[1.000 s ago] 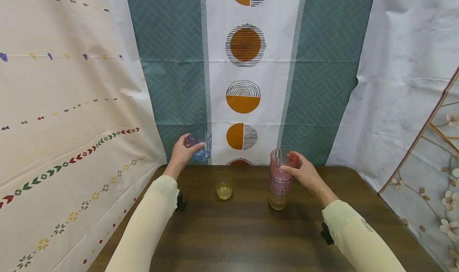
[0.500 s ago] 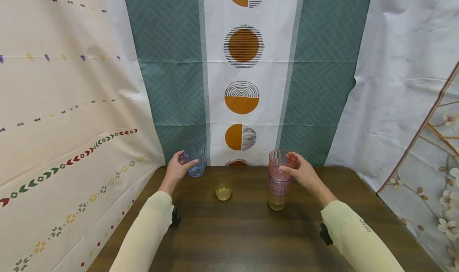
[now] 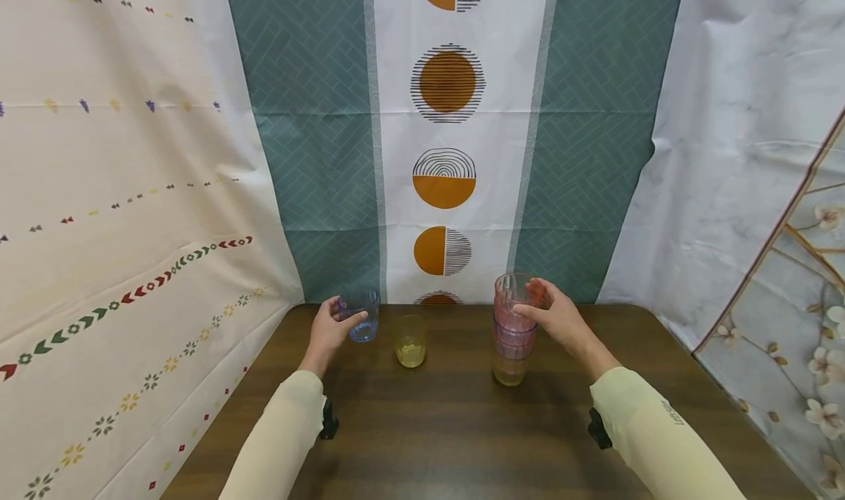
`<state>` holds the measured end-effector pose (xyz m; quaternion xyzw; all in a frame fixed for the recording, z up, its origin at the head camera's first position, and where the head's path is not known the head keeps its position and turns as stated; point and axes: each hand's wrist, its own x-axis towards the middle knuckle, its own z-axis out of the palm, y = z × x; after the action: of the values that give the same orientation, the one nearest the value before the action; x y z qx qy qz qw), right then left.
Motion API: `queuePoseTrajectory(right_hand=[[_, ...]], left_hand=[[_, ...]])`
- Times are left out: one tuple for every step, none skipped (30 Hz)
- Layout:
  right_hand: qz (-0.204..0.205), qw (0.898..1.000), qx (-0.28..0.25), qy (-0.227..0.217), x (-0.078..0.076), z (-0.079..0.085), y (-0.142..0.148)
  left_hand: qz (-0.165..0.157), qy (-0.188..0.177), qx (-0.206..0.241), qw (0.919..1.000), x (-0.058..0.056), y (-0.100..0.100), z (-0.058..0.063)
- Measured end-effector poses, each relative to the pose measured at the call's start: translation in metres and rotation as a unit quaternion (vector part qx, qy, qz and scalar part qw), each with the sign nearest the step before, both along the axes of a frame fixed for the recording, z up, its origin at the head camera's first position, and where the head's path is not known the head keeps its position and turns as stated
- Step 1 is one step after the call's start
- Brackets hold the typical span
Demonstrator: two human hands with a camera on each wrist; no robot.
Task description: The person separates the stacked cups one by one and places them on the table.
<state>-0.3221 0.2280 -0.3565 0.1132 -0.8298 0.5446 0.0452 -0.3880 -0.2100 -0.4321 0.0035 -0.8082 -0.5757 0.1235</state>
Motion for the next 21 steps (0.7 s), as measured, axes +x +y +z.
queuePoseTrajectory(right_hand=[[0.000,1.000,-0.001,-0.002,0.004,0.004,-0.002],[0.000,1.000,-0.001,-0.004,0.006,0.007,-0.003],[0.000,1.000,-0.004,-0.005,0.007,0.008,-0.003],[-0.001,1.000,-0.002,-0.002,0.004,0.005,-0.001],[-0.001,1.000,-0.001,-0.001,0.000,0.001,0.000],[-0.002,1.000,-0.001,0.001,-0.005,-0.004,0.003],[-0.002,1.000,-0.001,0.003,-0.009,-0.009,0.005],[-0.003,1.000,0.001,0.004,-0.013,-0.012,0.007],[-0.004,1.000,0.002,0.006,-0.016,-0.015,0.008],[-0.005,1.000,0.003,0.006,-0.017,-0.016,0.008],[-0.006,1.000,0.001,0.007,-0.017,-0.017,0.009],[-0.005,1.000,-0.001,0.007,-0.017,-0.017,0.009],[-0.005,1.000,-0.002,0.007,-0.017,-0.017,0.009],[-0.004,1.000,-0.004,0.007,-0.017,-0.017,0.008],[-0.003,1.000,-0.005,0.007,-0.017,-0.017,0.008],[-0.002,1.000,-0.006,0.008,-0.017,-0.017,0.008],[-0.001,1.000,-0.006,0.008,-0.017,-0.017,0.008],[0.000,1.000,-0.005,0.008,-0.017,-0.017,0.008],[0.000,1.000,-0.004,0.009,-0.017,-0.017,0.008],[0.000,1.000,-0.003,0.009,-0.017,-0.018,0.008],[-0.001,1.000,-0.001,0.009,-0.017,-0.018,0.008]], left_hand=[[0.001,0.001,0.003,1.0000,0.001,0.001,-0.002],[0.002,0.001,0.006,1.0000,0.002,0.002,-0.004],[0.003,0.002,0.009,1.0000,0.003,0.004,-0.006],[0.005,0.004,0.013,0.9999,0.004,0.005,-0.008],[0.007,0.004,0.018,0.9998,0.005,0.006,-0.011],[0.008,0.005,0.023,0.9997,0.006,0.007,-0.013],[0.009,0.006,0.028,0.9996,0.006,0.008,-0.016],[0.011,0.006,0.032,0.9994,0.006,0.009,-0.018],[0.014,0.008,0.036,0.9992,0.005,0.009,-0.020],[0.017,0.008,0.039,0.9990,0.005,0.010,-0.023],[0.019,0.009,0.042,0.9989,0.005,0.011,-0.025],[0.021,0.010,0.042,0.9988,0.006,0.011,-0.027],[0.023,0.008,0.043,0.9988,0.006,0.011,-0.028],[0.025,0.006,0.042,0.9988,0.006,0.011,-0.030],[0.026,0.006,0.041,0.9988,0.007,0.012,-0.032],[0.027,0.005,0.042,0.9987,0.008,0.012,-0.034],[0.026,0.005,0.041,0.9988,0.008,0.012,-0.035],[0.025,0.003,0.042,0.9988,0.008,0.012,-0.037],[0.024,0.000,0.044,0.9987,0.008,0.012,-0.038],[0.023,-0.001,0.044,0.9988,0.009,0.012,-0.040],[0.021,-0.003,0.045,0.9988,0.009,0.012,-0.042]])
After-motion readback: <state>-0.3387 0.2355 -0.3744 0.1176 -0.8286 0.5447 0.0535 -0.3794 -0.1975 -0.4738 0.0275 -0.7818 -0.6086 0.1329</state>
